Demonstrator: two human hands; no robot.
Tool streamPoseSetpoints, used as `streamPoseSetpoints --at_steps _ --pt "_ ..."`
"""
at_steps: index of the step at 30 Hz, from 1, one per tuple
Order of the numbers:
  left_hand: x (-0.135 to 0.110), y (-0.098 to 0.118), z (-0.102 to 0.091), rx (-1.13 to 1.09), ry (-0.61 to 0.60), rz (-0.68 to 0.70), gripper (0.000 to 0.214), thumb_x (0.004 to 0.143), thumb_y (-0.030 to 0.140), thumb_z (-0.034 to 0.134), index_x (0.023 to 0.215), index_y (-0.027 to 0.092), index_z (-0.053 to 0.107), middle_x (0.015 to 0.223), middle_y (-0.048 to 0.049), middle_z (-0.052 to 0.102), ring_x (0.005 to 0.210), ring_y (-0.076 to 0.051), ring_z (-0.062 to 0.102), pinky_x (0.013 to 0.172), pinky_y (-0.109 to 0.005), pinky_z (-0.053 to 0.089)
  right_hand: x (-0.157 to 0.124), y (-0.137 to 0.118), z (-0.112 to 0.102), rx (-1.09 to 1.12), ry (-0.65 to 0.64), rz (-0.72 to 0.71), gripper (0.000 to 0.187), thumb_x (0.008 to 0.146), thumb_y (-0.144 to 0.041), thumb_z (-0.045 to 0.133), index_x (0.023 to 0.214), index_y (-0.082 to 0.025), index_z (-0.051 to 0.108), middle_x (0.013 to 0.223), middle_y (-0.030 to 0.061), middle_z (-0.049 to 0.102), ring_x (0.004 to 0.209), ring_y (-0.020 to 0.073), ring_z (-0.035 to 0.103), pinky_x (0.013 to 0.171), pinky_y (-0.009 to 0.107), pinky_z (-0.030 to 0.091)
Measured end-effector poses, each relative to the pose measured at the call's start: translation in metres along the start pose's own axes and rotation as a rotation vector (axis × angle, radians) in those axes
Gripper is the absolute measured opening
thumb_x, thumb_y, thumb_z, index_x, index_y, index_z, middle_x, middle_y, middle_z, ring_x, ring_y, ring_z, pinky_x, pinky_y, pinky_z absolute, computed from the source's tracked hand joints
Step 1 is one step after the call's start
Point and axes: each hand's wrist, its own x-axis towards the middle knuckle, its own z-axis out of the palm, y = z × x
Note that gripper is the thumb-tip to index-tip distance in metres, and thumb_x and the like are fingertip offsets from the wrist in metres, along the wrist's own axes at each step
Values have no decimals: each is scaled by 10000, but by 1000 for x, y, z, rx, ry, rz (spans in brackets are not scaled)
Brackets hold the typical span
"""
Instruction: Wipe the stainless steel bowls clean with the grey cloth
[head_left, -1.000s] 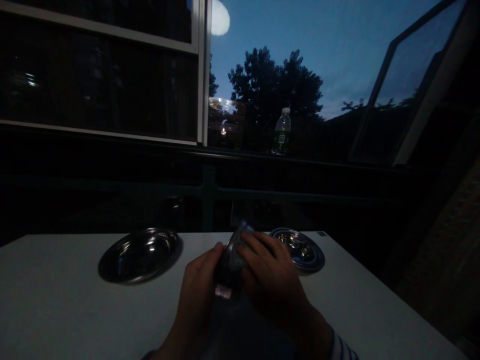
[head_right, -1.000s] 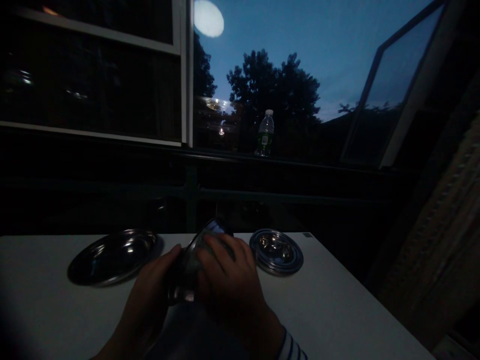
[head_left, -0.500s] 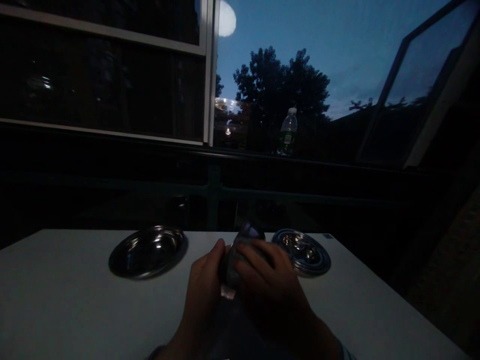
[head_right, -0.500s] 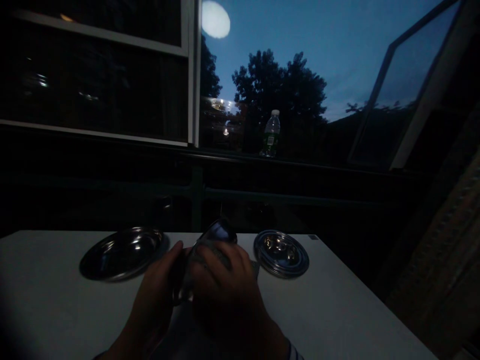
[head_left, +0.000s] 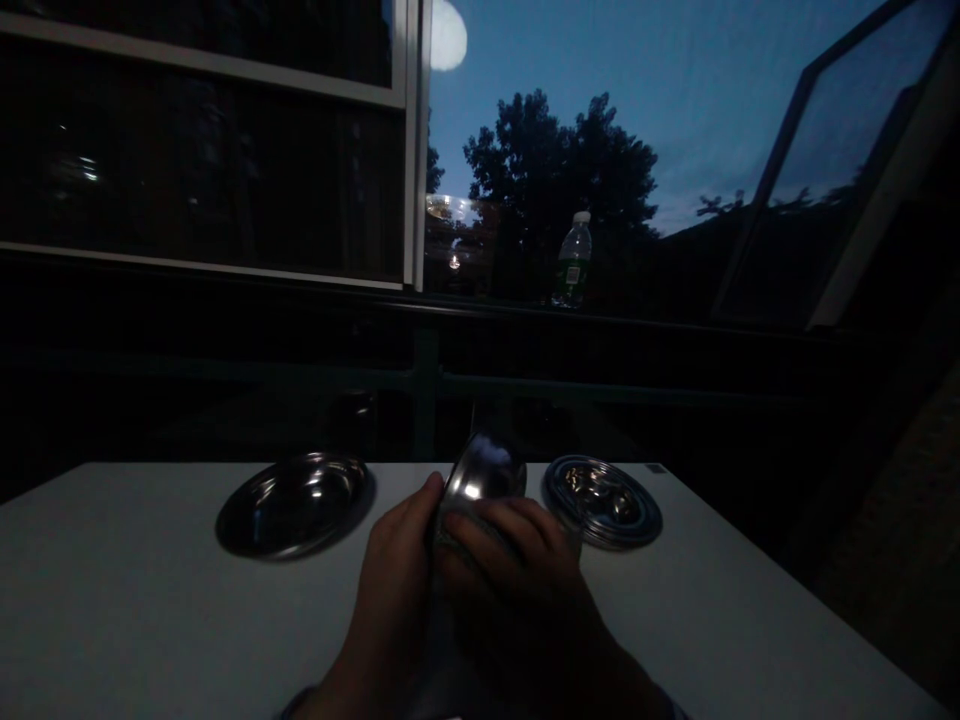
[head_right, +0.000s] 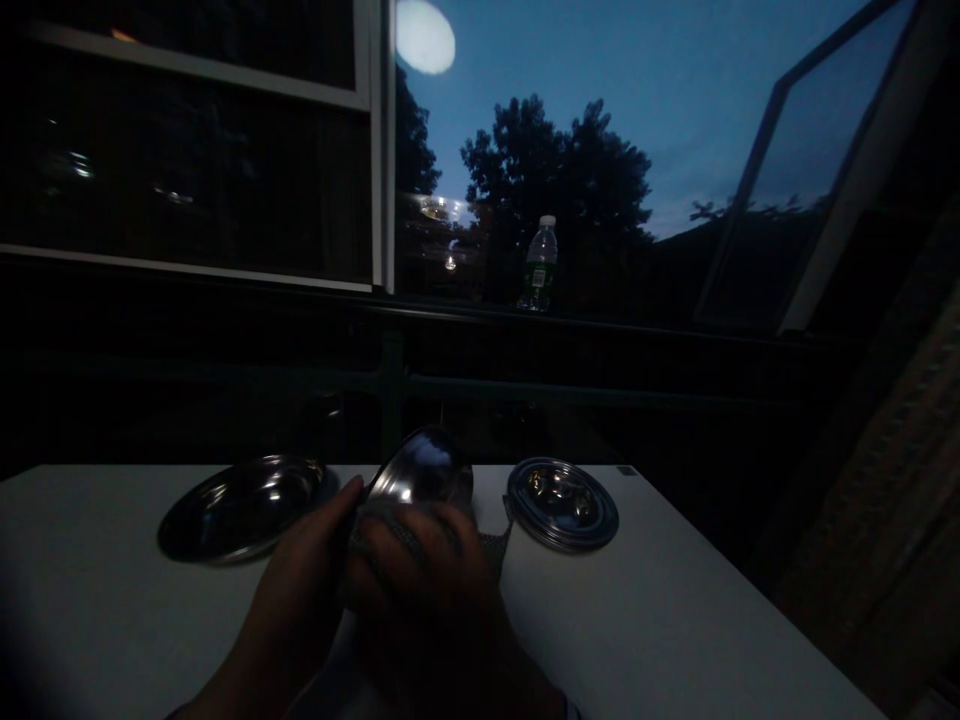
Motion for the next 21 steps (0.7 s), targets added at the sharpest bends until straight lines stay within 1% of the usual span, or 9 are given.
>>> streamPoseSetpoints --at_steps 2,5,7,11,13,15,18,21 --pt "-1 2 1 -8 -16 -23 284 686 430 600 612 156 623 526 15 571 505 -120 502 487 -222 412 -1 -1 3 -23 21 40 286 872 -246 401 1093 -173 566 1132 51 605 1078 214 458 879 387 359" --pt "-5 3 3 -27 -34 -49 287 711 423 589 677 143 646 543 10 593 516 -115 514 502 -215 413 -3 0 7 -75 64 133 302 880 -265 393 1095 -144 569 1153 93 587 1060 241 467 812 390 393" --pt "-7 4 4 -68 -19 -62 288 728 424 576 687 147 642 550 12 598 514 -109 514 512 -213 415 -5 -2 10 -90 99 144 294 873 -252 407 1077 -131 580 1140 107 589 1057 254 470 798 393 401" --pt "-9 7 5 -177 -6 -46 279 731 411 577 629 153 610 532 17 578 509 -107 506 511 -212 417 -6 -7 12 -90 128 114 279 854 -197 429 1088 -165 580 1105 65 606 1061 230 473 830 381 395" --pt "-11 9 6 -181 -18 -32 283 726 403 581 593 155 596 516 20 566 487 -102 487 500 -211 413 -5 -5 11 -117 110 130 280 858 -235 439 1095 -176 576 1115 69 600 1045 228 481 817 376 400" --pt "-13 11 7 -153 -17 -30 294 724 393 580 552 155 584 483 24 544 460 -97 465 487 -209 408 -3 -3 9 -138 92 170 300 862 -300 440 1097 -170 575 1128 95 588 1023 241 489 792 384 408" --pt "-13 14 8 -133 6 -43 283 722 382 574 557 153 599 471 22 537 471 -109 484 485 -214 415 -2 -3 7 -124 82 222 319 868 -326 421 1107 -173 567 1147 117 567 1026 261 486 803 433 408" --pt "-13 15 8 -157 14 -29 253 719 376 570 613 153 625 517 14 571 495 -117 503 518 -228 436 -2 -5 9 -110 75 219 294 863 -292 429 1113 -207 559 1145 97 561 1063 262 473 899 518 351"
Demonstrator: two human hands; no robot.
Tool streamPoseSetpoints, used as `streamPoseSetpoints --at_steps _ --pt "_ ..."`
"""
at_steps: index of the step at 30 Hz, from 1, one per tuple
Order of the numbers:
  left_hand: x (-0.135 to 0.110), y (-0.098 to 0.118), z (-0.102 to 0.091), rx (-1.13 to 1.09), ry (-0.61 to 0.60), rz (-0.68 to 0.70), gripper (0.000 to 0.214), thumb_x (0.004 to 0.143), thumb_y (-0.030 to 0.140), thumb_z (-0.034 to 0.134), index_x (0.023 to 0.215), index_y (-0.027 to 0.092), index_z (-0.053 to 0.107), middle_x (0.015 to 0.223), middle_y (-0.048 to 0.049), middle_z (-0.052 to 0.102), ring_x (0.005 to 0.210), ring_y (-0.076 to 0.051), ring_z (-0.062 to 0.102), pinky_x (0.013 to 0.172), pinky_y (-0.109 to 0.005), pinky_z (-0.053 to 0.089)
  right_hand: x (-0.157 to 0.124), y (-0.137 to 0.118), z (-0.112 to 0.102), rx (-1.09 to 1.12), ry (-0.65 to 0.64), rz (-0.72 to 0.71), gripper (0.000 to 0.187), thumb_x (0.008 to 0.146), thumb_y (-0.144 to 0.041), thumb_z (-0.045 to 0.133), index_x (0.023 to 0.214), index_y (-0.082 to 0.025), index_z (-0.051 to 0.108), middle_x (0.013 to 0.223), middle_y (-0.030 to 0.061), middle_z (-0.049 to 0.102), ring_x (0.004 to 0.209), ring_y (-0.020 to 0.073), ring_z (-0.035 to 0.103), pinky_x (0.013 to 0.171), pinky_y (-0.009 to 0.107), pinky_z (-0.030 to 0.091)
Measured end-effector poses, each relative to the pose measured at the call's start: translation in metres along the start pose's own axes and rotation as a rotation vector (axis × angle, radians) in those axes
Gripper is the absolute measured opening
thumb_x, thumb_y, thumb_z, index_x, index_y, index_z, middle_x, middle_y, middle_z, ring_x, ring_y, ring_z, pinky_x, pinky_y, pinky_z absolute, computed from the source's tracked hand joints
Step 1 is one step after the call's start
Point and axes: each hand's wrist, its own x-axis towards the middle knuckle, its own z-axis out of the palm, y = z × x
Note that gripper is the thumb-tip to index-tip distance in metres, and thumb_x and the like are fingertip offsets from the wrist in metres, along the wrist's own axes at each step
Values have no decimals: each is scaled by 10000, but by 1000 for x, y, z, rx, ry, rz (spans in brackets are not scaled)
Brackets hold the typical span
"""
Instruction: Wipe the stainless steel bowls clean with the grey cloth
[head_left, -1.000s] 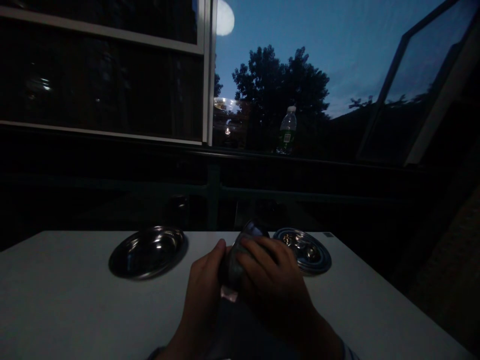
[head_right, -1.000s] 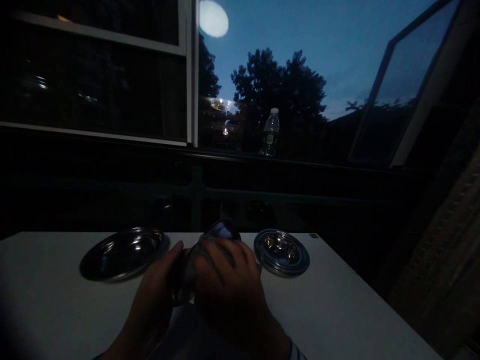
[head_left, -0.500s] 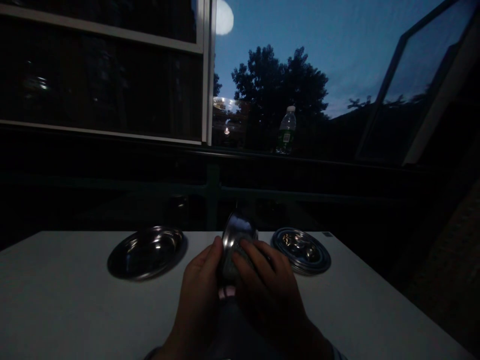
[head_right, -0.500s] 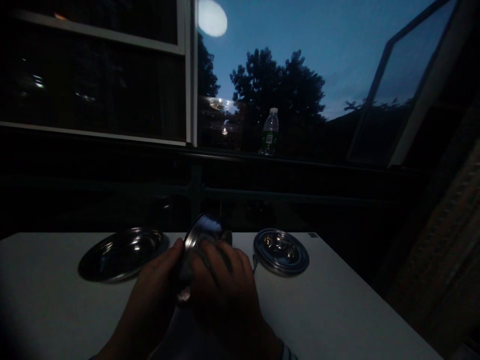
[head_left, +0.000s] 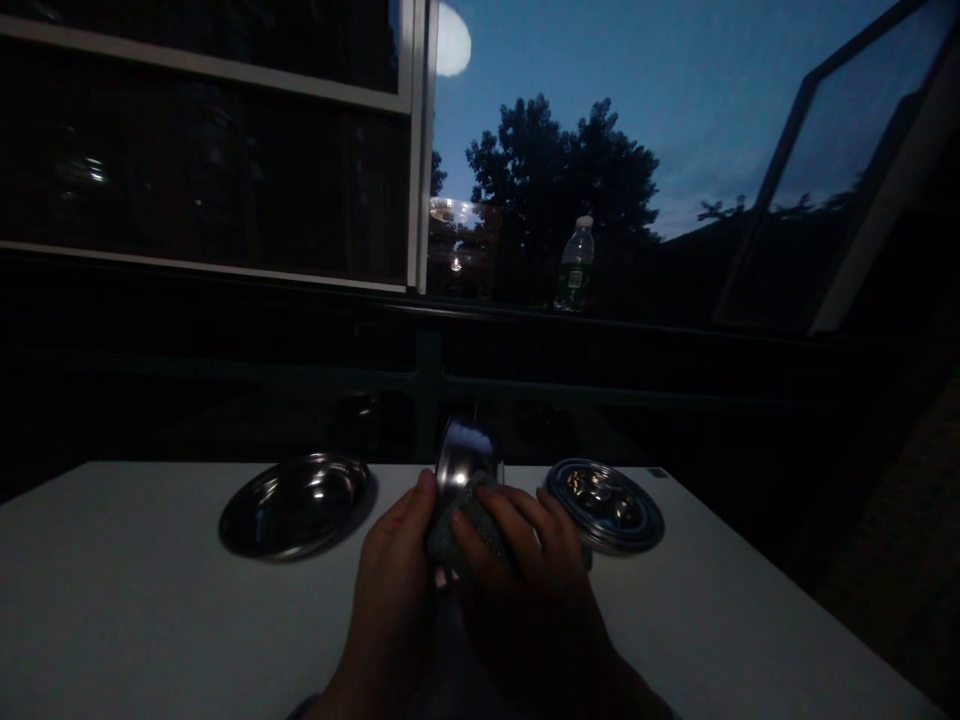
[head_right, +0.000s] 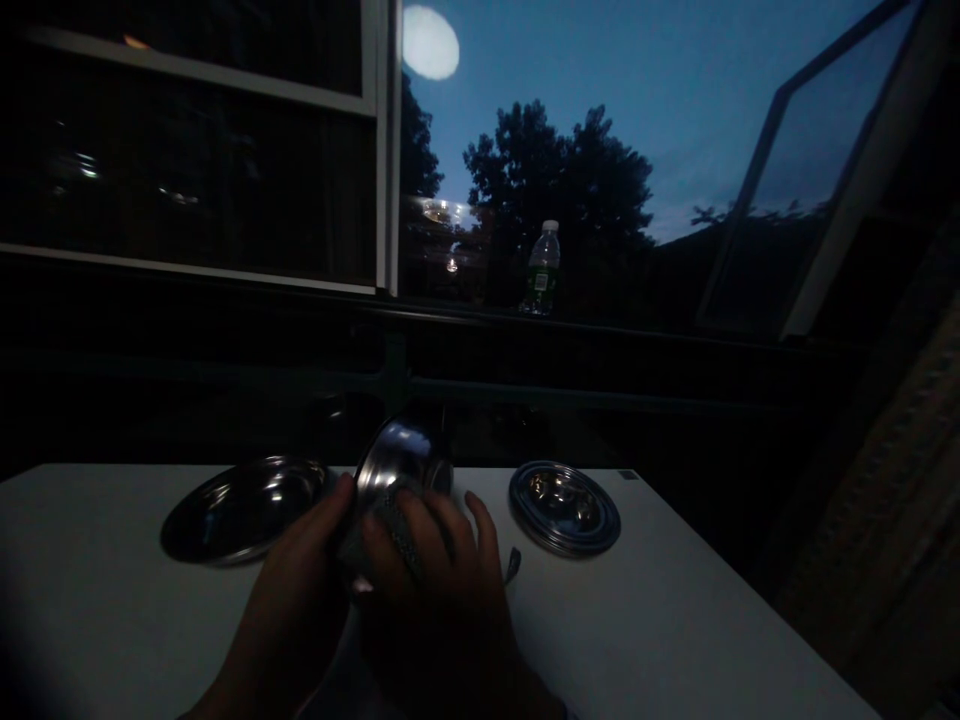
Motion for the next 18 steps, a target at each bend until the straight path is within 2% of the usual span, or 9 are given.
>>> streamPoseSetpoints --at_steps 3,8,12,15,18 --pt "-1 -3 0 29 -13 12 252 710 370 579 570 160 597 500 18 548 500 -120 498 504 -226 420 -1 3 2 -19 30 -7 282 857 -242 434 1105 -192 559 1118 115 551 1067 257 479 927 545 340" --pt "-4 -4 1 81 -44 3 284 716 407 567 562 169 592 493 21 537 460 -116 460 477 -236 404 -3 9 2 27 116 21 304 850 -191 440 1116 -74 529 1138 192 518 1109 262 468 856 420 465" --pt "-5 2 0 83 -2 27 277 727 414 550 604 180 631 550 -4 594 531 -143 524 506 -240 422 -6 5 2 57 200 -108 255 825 -163 510 1077 -139 536 1116 150 542 1085 243 505 809 367 496" --pt "-5 4 -1 105 -14 69 247 723 391 563 640 178 656 615 -17 635 567 -150 550 542 -244 442 -8 4 4 52 214 -79 210 837 -154 488 1034 -169 557 1121 141 548 1084 237 512 787 355 502" --pt "-6 6 0 107 -13 63 238 708 370 580 582 177 637 566 -9 610 537 -140 530 522 -236 438 -10 0 7 13 170 -51 232 837 -161 484 1053 -143 567 1101 144 577 1088 251 512 807 384 494"
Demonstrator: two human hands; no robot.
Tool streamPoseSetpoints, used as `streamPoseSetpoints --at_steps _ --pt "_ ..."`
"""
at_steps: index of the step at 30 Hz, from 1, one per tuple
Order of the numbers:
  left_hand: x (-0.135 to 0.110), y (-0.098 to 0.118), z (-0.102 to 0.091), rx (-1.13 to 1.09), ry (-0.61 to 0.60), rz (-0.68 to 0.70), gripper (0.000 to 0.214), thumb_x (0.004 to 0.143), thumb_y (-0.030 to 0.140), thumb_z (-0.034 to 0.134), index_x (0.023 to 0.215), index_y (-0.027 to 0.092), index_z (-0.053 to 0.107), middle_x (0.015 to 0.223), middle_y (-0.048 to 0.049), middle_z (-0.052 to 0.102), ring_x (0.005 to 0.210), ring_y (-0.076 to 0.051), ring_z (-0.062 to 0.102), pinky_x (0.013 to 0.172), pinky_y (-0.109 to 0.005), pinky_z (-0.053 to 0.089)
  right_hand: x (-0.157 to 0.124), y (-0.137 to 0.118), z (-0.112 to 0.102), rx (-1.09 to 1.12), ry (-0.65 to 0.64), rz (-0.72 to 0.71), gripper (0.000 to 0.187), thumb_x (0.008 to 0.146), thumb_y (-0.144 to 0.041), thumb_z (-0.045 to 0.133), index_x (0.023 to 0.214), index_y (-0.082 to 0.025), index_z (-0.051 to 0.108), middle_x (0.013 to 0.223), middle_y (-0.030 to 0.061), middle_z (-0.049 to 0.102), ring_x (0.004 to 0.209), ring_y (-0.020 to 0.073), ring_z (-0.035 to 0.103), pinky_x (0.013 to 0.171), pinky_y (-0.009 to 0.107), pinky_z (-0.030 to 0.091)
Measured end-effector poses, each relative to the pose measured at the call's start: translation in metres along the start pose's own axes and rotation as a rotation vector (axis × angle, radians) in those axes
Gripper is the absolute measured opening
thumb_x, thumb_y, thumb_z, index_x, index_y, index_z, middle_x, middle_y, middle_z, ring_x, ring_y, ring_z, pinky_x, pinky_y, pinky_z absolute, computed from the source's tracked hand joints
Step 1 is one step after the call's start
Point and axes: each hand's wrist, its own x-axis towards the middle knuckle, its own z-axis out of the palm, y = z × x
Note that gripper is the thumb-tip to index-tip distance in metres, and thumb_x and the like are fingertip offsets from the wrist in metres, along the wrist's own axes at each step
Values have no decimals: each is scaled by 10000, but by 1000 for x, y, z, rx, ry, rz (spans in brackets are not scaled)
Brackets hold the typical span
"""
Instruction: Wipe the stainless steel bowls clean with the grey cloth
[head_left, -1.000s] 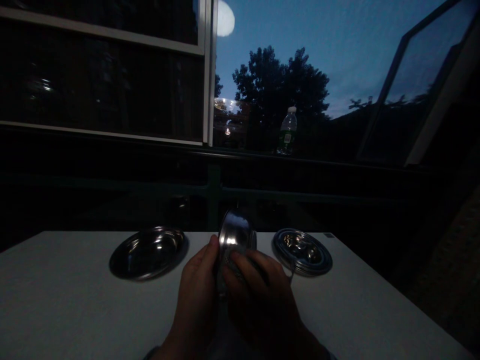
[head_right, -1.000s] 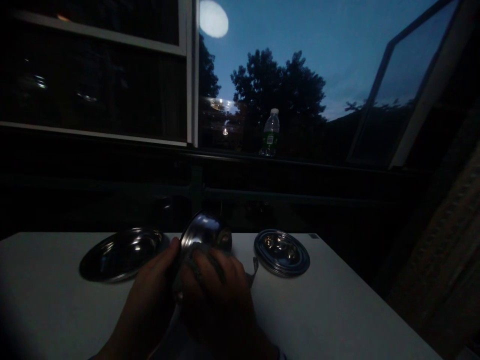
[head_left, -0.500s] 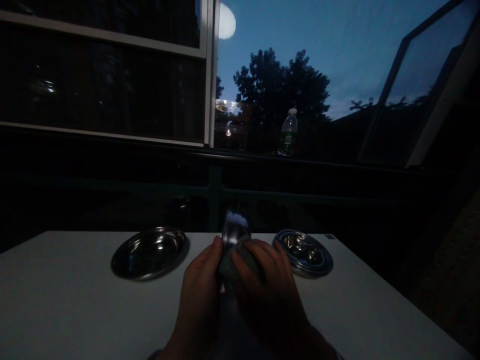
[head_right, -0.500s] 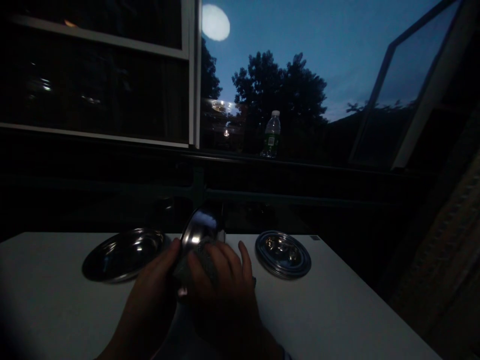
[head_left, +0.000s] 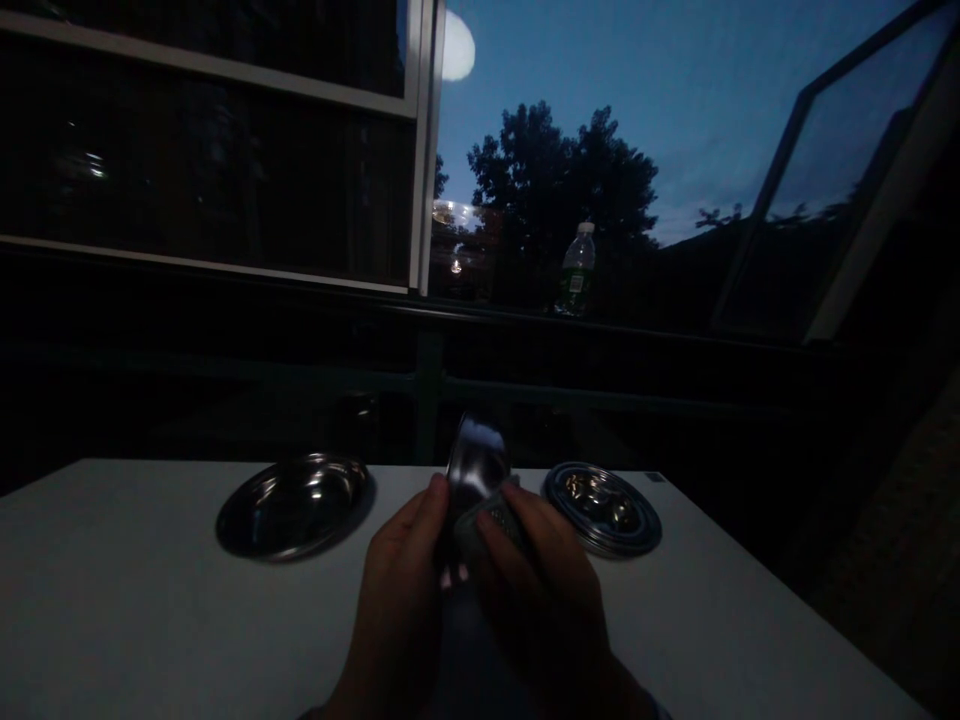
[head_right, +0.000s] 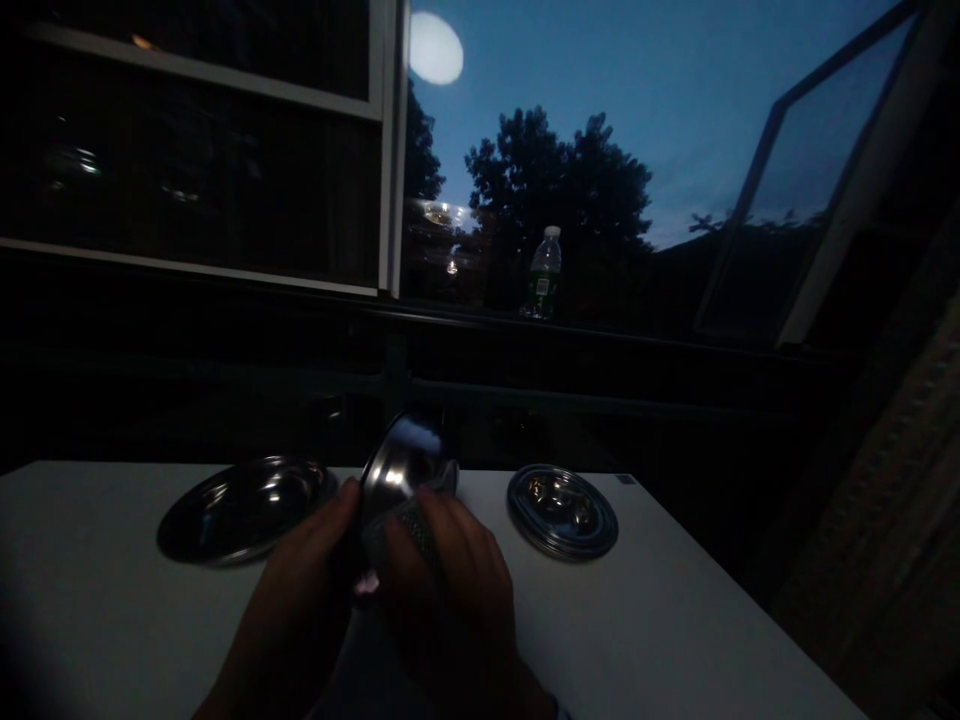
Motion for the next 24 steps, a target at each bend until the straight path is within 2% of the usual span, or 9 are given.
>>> streamPoseSetpoints --at_steps 5,11,16,22,24 --pt "1 -1 1 -65 -15 -80 270 726 410 558 598 179 615 537 6 575 493 -124 496 503 -235 430 4 -3 1 -31 -79 -9 294 842 -208 476 1114 -132 556 1155 132 571 1105 264 488 830 424 472" --pt "1 -18 1 8 -59 -82 307 724 419 568 547 168 572 502 20 533 474 -114 465 473 -221 391 10 13 -5 -31 -140 152 318 879 -215 387 1142 -117 536 1194 168 536 1107 264 479 842 447 453" --pt "5 -17 -3 27 20 -17 284 716 430 587 638 158 615 610 2 616 573 -129 533 590 -233 440 2 4 1 -13 -98 33 253 871 -221 423 1068 -202 580 1185 126 547 1048 251 500 755 390 474" --pt "0 -23 1 68 -57 -117 307 733 443 551 689 150 630 600 -18 613 548 -147 531 506 -245 422 13 16 -9 -83 -159 142 314 873 -220 381 1096 -136 586 1163 155 547 1037 260 483 798 420 447" --pt "-1 -22 2 76 -75 -102 304 731 434 551 660 148 624 584 -17 602 540 -142 523 496 -237 416 15 17 -12 -112 -173 132 315 872 -213 382 1103 -139 584 1149 154 555 1016 261 491 785 423 444"
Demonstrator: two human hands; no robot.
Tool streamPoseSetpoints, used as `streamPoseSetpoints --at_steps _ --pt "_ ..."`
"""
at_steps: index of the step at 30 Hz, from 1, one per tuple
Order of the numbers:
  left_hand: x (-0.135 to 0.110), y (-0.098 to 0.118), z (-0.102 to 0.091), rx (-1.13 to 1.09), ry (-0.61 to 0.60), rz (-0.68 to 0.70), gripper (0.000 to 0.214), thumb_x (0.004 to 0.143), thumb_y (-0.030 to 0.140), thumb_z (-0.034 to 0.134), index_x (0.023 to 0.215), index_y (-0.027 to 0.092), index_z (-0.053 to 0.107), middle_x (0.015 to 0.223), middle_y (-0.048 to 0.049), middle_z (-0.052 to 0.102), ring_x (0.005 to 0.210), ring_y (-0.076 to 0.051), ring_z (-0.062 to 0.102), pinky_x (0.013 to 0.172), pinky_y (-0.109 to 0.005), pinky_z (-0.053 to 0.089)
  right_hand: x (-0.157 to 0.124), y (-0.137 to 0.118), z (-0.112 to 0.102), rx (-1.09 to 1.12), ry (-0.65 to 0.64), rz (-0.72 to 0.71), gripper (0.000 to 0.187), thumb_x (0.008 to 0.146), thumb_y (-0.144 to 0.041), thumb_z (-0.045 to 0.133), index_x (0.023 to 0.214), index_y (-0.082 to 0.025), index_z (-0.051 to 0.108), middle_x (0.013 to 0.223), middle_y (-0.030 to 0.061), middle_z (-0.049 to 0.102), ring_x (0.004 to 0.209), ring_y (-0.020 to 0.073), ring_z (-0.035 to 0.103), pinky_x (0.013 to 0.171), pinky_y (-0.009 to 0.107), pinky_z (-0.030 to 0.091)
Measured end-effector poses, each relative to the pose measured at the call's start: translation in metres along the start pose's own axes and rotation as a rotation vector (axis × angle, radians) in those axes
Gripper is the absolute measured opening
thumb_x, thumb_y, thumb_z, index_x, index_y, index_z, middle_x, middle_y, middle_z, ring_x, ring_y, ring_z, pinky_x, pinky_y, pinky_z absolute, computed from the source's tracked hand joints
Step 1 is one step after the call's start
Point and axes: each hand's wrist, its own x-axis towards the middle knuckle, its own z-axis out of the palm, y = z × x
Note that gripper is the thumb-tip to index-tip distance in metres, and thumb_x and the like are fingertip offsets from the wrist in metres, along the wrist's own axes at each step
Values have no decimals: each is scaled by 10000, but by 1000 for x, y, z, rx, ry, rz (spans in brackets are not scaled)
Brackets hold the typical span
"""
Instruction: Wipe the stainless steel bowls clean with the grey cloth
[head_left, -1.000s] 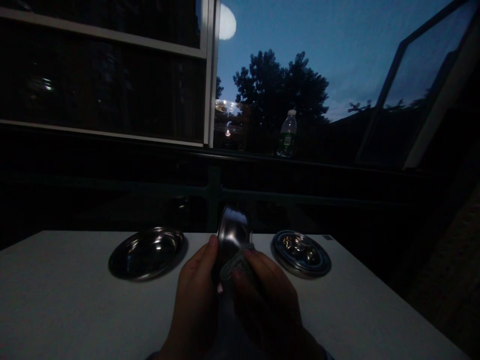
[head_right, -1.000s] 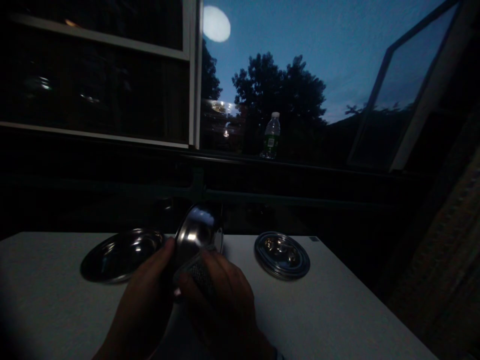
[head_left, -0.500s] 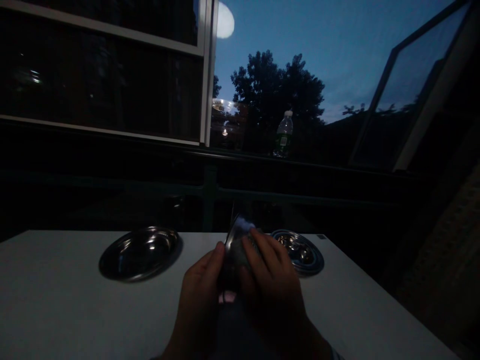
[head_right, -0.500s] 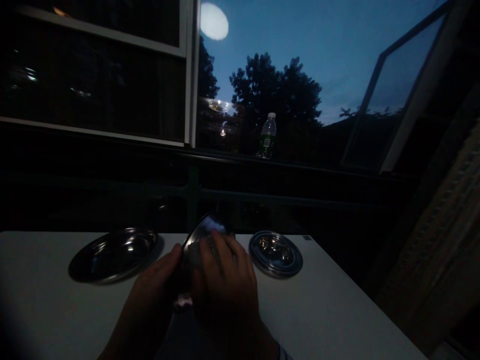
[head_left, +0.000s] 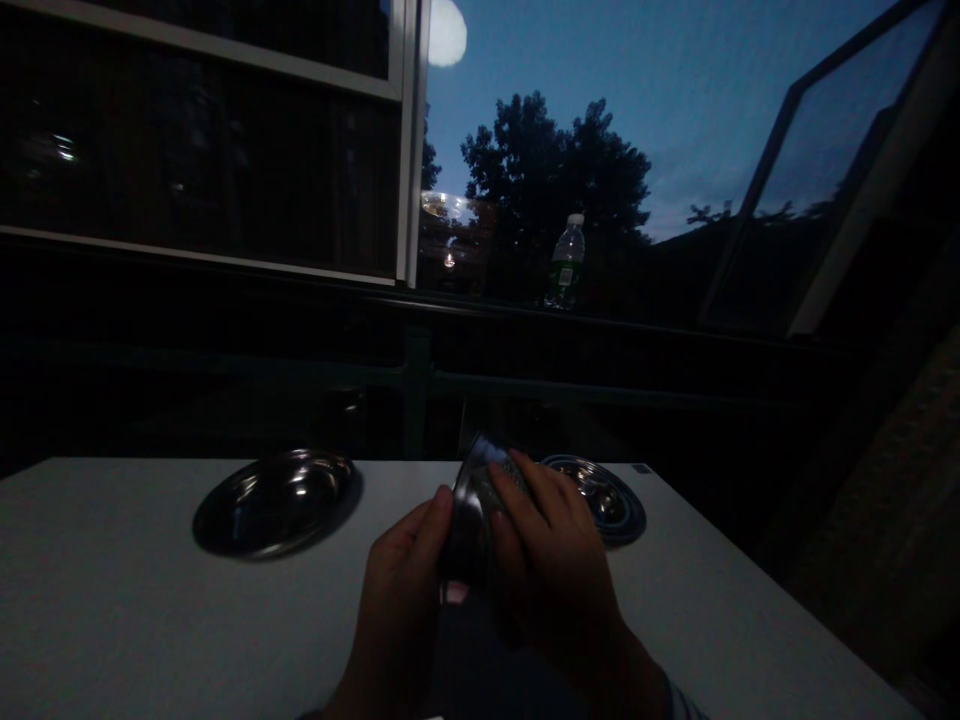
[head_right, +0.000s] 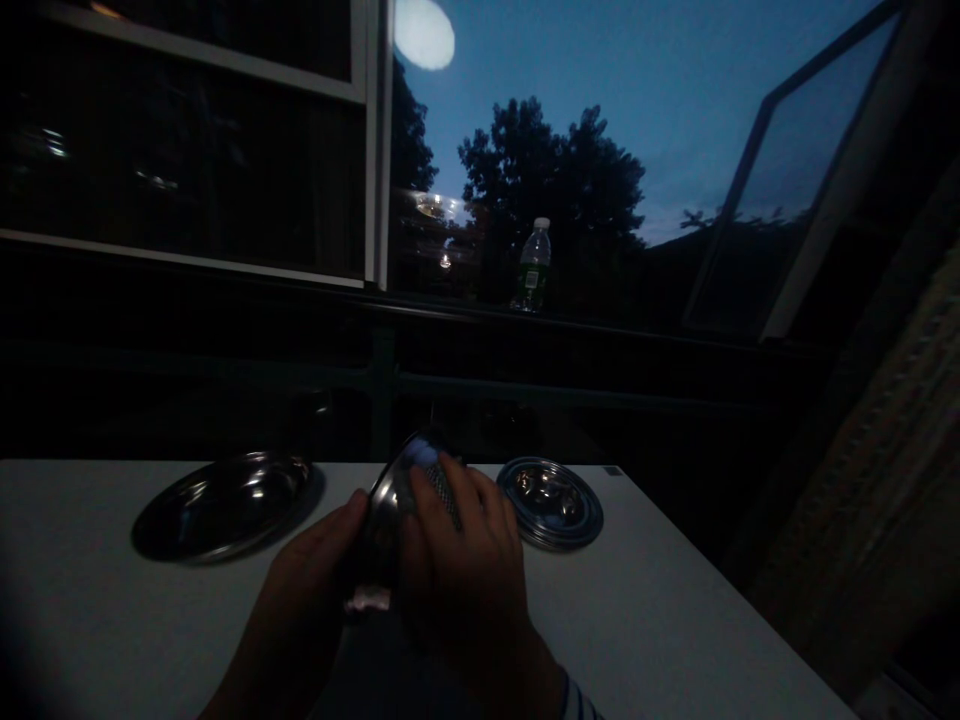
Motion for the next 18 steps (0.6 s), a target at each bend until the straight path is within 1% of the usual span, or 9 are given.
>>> streamPoseSetpoints --at_steps 3,5,6,9,11,12,16,17,18 --pt "1 2 -2 -3 42 64 281 712 403 575 589 152 597 542 7 569 500 -116 482 494 -222 413 -2 -5 1 21 39 -77 295 866 -255 425 1095 -176 593 1130 135 568 985 260 502 750 411 444" --pt "2 2 -4 -6 54 77 282 705 400 586 569 153 582 535 15 556 495 -110 471 494 -219 412 -3 -6 2 52 48 -105 288 862 -269 436 1084 -189 600 1119 122 573 978 259 503 745 407 442" --pt "3 0 -4 -3 43 74 287 706 404 586 568 153 579 539 15 554 504 -111 474 497 -219 412 -3 -4 2 58 42 -89 291 862 -268 433 1086 -185 599 1115 122 573 978 259 503 751 411 440" --pt "3 -4 -4 23 -7 57 299 725 422 570 595 152 584 558 11 545 539 -122 494 507 -222 410 1 5 -1 50 -23 43 321 873 -243 396 1127 -156 572 1107 136 566 978 251 506 782 421 437" --pt "2 -5 -3 40 -14 38 310 730 443 559 613 157 591 558 10 540 551 -133 505 499 -227 407 2 9 -4 47 -58 101 335 879 -228 378 1145 -136 559 1106 147 561 976 246 510 791 422 437" --pt "2 -5 -2 41 -5 39 307 728 444 560 616 160 594 560 8 543 556 -138 511 499 -229 408 2 9 -6 49 -56 91 325 876 -221 385 1132 -141 569 1100 145 564 972 243 511 788 417 438" --pt "2 -3 -3 8 24 61 271 708 416 582 595 170 587 562 9 562 547 -136 514 506 -230 418 2 2 -7 81 -6 -88 273 855 -239 439 1055 -200 620 1071 113 582 946 236 509 741 387 441" --pt "2 -3 -3 3 26 51 272 707 419 581 593 171 584 559 10 561 536 -134 510 494 -229 414 2 2 -7 87 -6 -96 275 855 -249 439 1055 -201 621 1066 111 584 939 235 507 739 387 441" --pt "1 -4 -3 6 21 30 284 711 430 575 592 171 580 554 11 557 526 -133 508 480 -229 406 2 3 -6 86 -10 -73 285 858 -256 430 1063 -193 617 1063 115 583 933 235 506 743 394 440"
